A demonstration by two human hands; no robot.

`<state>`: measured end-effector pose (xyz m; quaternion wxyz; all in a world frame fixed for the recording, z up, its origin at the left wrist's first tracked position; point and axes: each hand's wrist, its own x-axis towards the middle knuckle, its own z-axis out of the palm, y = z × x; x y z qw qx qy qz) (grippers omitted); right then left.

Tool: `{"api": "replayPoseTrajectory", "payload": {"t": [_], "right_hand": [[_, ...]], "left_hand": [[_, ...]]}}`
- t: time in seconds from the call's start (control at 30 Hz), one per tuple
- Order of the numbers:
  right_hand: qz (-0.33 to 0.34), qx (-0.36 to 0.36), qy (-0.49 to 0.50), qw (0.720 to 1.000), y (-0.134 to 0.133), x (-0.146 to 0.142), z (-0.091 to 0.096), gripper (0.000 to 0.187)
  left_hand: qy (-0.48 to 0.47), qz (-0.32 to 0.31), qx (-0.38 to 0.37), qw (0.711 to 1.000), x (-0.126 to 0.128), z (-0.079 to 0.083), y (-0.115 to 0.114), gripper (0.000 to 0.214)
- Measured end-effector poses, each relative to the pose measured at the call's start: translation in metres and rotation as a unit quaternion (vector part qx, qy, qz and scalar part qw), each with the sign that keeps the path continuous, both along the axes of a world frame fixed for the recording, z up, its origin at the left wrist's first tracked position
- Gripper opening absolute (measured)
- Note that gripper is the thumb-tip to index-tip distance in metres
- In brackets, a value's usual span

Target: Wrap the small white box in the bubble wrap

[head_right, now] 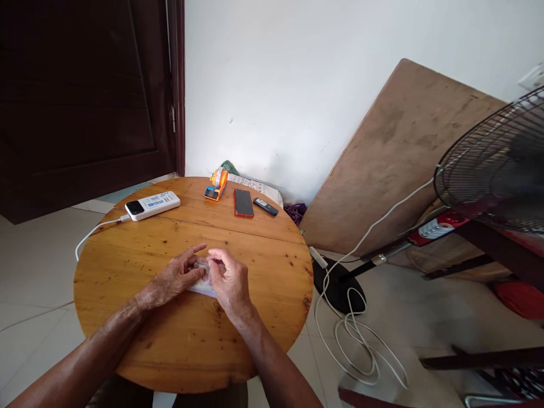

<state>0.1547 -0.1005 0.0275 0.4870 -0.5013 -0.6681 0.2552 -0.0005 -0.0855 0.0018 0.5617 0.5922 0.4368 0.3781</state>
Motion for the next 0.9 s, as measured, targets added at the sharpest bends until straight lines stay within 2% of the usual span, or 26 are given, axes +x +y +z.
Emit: {"api": "replayPoseTrajectory", "payload": {"t": [0.2, 0.37, 0.5, 0.73, 0.9], "right_hand": [[-0.022, 0.019, -0.028, 0.999, -0.010, 0.000, -0.008, 0.019], [-0.046, 0.105, -0.089, 0.989, -0.018, -0.002, -0.018, 0.021], [-0.051, 0.141, -0.103, 0.983, -0.017, -0.001, -0.021, 0.022], [-0.051, 0.158, -0.105, 0.980, -0.016, 0.002, -0.024, 0.020], [-0.058, 0.213, -0.152, 0.963, -0.018, 0.000, -0.018, 0.021]], "left_hand": [[0.002, -0.002, 0.009, 1.000, 0.001, 0.000, 0.001, 0.078], [-0.033, -0.004, -0.005, 0.999, -0.001, 0.006, 0.000, 0.079], [-0.061, -0.038, -0.053, 0.996, -0.007, 0.011, 0.000, 0.085], [-0.110, -0.032, -0.068, 0.991, -0.008, 0.004, 0.003, 0.085], [-0.118, -0.034, -0.070, 0.990, -0.008, 0.002, 0.003, 0.084]]}}
